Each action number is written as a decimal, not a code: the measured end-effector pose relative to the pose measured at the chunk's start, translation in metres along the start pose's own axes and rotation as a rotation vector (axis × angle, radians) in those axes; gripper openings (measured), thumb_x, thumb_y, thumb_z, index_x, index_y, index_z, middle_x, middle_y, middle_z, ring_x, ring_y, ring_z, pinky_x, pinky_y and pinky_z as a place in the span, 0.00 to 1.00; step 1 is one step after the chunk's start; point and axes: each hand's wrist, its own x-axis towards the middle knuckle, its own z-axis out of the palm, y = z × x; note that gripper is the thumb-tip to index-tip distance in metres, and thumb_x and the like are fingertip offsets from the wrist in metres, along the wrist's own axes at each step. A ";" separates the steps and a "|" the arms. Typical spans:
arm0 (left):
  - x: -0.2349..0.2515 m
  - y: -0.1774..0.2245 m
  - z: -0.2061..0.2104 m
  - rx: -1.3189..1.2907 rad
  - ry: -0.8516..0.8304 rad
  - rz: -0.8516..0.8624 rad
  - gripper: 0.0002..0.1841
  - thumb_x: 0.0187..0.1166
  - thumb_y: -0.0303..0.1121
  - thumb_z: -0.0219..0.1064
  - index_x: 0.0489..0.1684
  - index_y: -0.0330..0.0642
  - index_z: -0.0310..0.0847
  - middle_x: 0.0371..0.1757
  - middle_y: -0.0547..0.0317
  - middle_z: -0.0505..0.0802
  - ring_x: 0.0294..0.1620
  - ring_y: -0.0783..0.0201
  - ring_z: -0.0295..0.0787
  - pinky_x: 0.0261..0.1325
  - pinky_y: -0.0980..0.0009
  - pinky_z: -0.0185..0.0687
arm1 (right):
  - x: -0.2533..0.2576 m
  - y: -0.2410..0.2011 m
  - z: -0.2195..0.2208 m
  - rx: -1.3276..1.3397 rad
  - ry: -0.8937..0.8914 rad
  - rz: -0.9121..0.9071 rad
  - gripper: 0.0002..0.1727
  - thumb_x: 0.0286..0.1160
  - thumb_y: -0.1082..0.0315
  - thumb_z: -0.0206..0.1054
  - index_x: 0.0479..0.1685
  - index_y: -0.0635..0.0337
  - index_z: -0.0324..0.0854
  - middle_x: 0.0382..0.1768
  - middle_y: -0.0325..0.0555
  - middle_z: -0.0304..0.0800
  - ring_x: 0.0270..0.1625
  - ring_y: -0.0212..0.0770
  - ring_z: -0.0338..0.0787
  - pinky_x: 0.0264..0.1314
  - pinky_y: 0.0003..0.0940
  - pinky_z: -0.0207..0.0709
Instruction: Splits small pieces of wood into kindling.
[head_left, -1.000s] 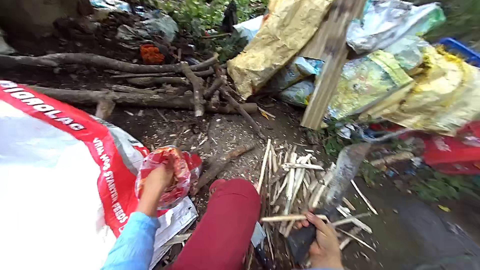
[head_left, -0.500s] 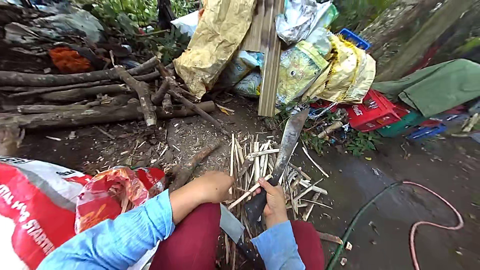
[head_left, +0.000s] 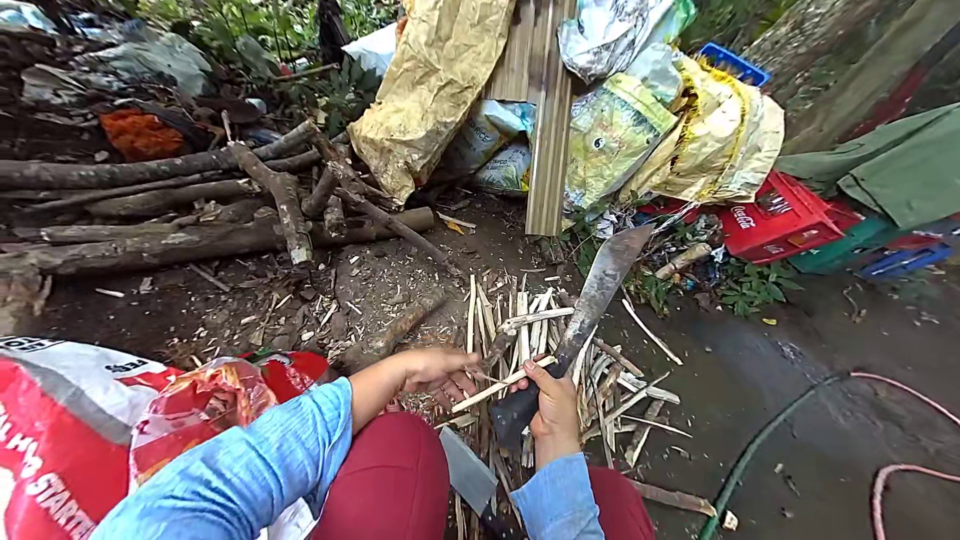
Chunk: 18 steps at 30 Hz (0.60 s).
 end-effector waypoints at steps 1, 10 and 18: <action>0.005 -0.003 0.001 0.035 -0.049 -0.005 0.27 0.97 0.47 0.37 0.71 0.36 0.73 0.47 0.56 0.91 0.44 0.65 0.90 0.55 0.63 0.85 | 0.002 0.005 0.001 -0.011 -0.004 -0.004 0.09 0.73 0.88 0.59 0.44 0.67 0.72 0.15 0.43 0.83 0.12 0.34 0.82 0.17 0.27 0.83; 0.030 -0.073 -0.019 0.177 0.058 0.050 0.08 0.88 0.27 0.60 0.53 0.29 0.79 0.37 0.55 0.83 0.33 0.69 0.78 0.43 0.68 0.80 | 0.025 0.057 0.002 -0.402 0.012 -0.021 0.23 0.62 0.88 0.73 0.56 0.73 0.72 0.20 0.44 0.83 0.13 0.32 0.80 0.19 0.26 0.82; 0.066 -0.192 -0.092 -0.189 0.789 -0.214 0.20 0.98 0.36 0.44 0.71 0.30 0.73 0.48 0.43 0.84 0.41 0.56 0.82 0.51 0.59 0.80 | 0.013 0.118 -0.012 -0.835 -0.196 0.243 0.22 0.68 0.77 0.76 0.58 0.78 0.74 0.23 0.51 0.83 0.18 0.39 0.83 0.27 0.36 0.84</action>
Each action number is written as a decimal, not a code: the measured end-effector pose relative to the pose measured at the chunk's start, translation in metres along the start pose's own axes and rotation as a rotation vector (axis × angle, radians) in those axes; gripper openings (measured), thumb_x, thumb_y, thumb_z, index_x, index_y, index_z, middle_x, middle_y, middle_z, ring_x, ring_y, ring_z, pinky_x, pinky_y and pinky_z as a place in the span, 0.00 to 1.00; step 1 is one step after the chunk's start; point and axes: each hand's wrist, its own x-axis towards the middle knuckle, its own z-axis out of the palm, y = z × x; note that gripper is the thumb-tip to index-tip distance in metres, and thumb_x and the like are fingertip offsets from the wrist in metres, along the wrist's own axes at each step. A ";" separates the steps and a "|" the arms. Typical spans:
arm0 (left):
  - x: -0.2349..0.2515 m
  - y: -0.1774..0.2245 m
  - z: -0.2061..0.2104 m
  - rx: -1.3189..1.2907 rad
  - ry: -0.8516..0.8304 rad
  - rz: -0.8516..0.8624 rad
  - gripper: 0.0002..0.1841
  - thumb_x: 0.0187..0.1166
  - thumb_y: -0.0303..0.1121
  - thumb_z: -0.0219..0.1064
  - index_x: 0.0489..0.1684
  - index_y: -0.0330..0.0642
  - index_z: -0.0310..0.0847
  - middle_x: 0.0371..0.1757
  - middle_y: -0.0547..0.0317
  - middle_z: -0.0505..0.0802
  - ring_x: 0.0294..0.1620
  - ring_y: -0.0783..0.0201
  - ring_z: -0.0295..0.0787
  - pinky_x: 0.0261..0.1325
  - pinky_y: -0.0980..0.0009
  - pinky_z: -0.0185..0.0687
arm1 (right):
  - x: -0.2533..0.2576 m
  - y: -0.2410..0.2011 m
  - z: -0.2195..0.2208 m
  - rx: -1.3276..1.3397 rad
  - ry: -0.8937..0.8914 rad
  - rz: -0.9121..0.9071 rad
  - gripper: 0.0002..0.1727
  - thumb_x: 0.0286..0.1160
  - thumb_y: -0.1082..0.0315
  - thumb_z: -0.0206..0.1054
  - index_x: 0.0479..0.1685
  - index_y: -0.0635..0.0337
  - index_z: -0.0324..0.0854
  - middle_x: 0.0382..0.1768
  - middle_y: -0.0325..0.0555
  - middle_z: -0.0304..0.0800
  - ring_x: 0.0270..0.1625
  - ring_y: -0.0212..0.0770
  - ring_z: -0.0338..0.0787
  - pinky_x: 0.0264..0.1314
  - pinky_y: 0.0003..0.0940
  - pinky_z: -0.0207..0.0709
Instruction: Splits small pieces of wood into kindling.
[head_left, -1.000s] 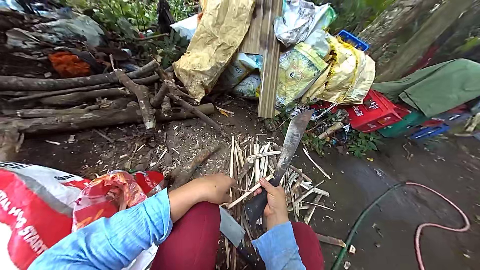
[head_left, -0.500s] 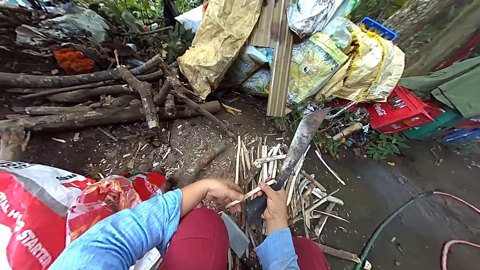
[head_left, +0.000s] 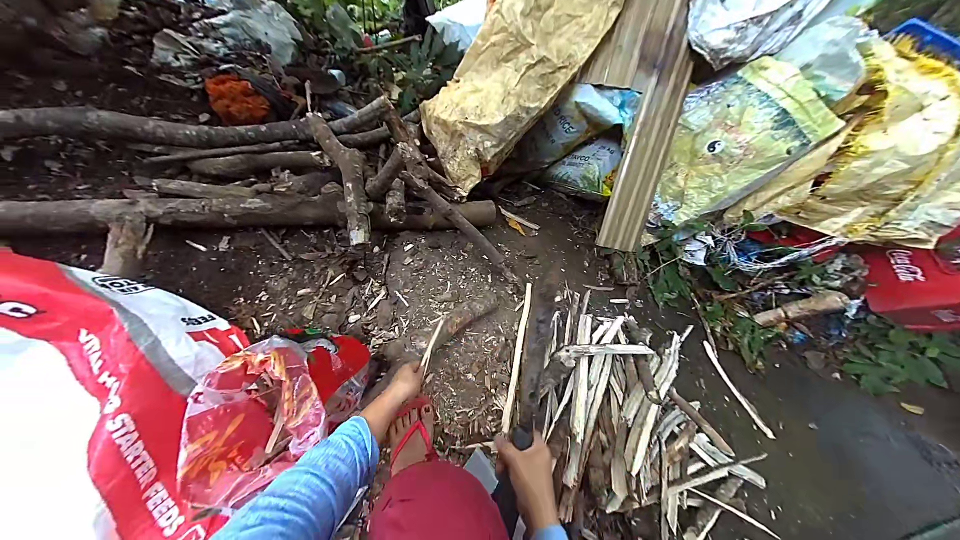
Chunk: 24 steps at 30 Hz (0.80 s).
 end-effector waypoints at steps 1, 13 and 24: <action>0.011 -0.004 -0.001 0.029 0.042 -0.039 0.21 0.97 0.36 0.44 0.72 0.29 0.73 0.52 0.38 0.86 0.46 0.51 0.84 0.56 0.54 0.80 | -0.002 0.003 0.007 -0.047 -0.048 0.028 0.21 0.68 0.78 0.75 0.57 0.77 0.74 0.22 0.51 0.83 0.17 0.39 0.83 0.26 0.36 0.84; 0.034 -0.001 -0.012 0.324 0.150 -0.119 0.20 0.91 0.36 0.55 0.70 0.29 0.78 0.70 0.30 0.86 0.74 0.39 0.82 0.77 0.42 0.74 | 0.011 0.035 0.054 -0.743 -0.439 0.159 0.27 0.76 0.64 0.73 0.69 0.75 0.78 0.58 0.70 0.89 0.64 0.62 0.88 0.71 0.57 0.75; 0.034 -0.001 -0.008 0.462 0.144 -0.109 0.18 0.90 0.34 0.57 0.65 0.30 0.82 0.68 0.33 0.87 0.74 0.39 0.84 0.77 0.43 0.75 | 0.012 0.032 0.055 -0.756 -0.417 0.174 0.27 0.73 0.65 0.74 0.67 0.73 0.78 0.56 0.68 0.89 0.62 0.59 0.89 0.69 0.56 0.76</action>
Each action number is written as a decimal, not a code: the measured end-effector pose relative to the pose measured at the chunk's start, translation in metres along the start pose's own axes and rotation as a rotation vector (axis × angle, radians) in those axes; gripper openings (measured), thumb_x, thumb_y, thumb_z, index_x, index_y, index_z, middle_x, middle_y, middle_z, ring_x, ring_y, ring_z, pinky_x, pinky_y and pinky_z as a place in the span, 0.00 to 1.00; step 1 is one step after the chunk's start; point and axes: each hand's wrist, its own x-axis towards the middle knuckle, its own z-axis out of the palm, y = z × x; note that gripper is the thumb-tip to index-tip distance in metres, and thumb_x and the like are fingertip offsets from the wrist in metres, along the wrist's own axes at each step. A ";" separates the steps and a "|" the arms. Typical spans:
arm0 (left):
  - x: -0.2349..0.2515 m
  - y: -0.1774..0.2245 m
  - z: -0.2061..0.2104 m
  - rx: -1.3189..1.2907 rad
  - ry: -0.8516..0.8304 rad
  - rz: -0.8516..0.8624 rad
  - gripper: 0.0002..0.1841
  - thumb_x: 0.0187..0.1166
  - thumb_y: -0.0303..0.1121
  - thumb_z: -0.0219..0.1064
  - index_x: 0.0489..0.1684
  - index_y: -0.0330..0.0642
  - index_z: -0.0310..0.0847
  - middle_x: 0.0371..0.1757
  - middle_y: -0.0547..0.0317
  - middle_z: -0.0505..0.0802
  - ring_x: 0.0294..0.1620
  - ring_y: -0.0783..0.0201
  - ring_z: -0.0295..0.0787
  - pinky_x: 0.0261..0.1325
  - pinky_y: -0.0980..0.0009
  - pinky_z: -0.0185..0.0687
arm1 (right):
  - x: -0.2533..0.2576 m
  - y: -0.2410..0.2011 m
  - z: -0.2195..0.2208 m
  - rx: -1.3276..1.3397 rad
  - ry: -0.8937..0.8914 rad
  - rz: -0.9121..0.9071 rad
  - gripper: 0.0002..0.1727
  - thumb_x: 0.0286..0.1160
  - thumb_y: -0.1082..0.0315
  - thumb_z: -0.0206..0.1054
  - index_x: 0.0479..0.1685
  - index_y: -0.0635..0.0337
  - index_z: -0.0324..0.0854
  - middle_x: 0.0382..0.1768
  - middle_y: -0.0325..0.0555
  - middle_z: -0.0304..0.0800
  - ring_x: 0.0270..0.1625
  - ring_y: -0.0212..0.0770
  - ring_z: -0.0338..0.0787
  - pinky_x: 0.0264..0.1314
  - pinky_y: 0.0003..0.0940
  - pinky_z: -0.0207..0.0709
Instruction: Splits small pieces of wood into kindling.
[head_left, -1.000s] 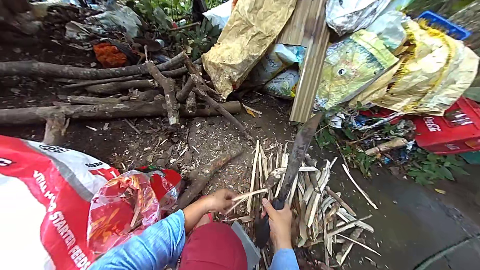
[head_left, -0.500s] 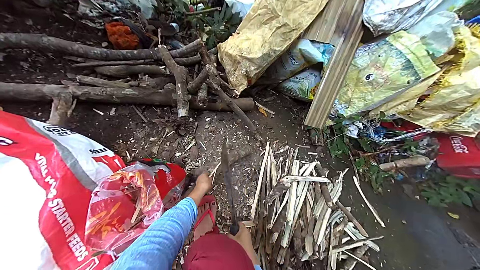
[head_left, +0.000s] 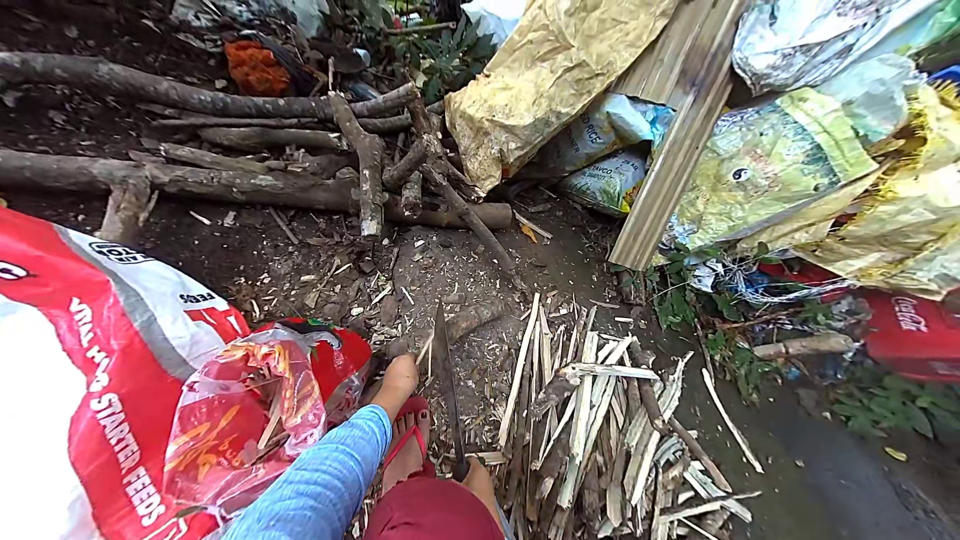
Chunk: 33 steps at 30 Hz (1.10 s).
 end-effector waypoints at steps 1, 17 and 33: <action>0.000 0.001 -0.001 0.004 0.007 0.001 0.18 0.90 0.34 0.57 0.65 0.29 0.82 0.68 0.32 0.88 0.74 0.39 0.84 0.77 0.43 0.75 | -0.002 -0.002 -0.002 -0.003 0.010 -0.001 0.26 0.73 0.66 0.74 0.68 0.72 0.78 0.56 0.67 0.89 0.61 0.59 0.89 0.69 0.56 0.77; -0.007 -0.010 -0.018 -0.121 0.110 0.019 0.21 0.91 0.35 0.56 0.73 0.31 0.78 0.78 0.34 0.81 0.79 0.40 0.78 0.82 0.44 0.71 | 0.046 -0.020 0.019 -0.140 -0.002 0.126 0.32 0.77 0.61 0.71 0.79 0.66 0.71 0.68 0.65 0.87 0.73 0.59 0.86 0.76 0.58 0.76; 0.003 -0.001 -0.008 -0.006 0.024 0.024 0.38 0.81 0.52 0.70 0.82 0.31 0.68 0.77 0.32 0.81 0.76 0.36 0.81 0.76 0.38 0.75 | -0.007 -0.015 -0.021 0.574 -0.077 0.007 0.10 0.71 0.83 0.67 0.47 0.70 0.75 0.20 0.43 0.81 0.17 0.33 0.81 0.26 0.29 0.81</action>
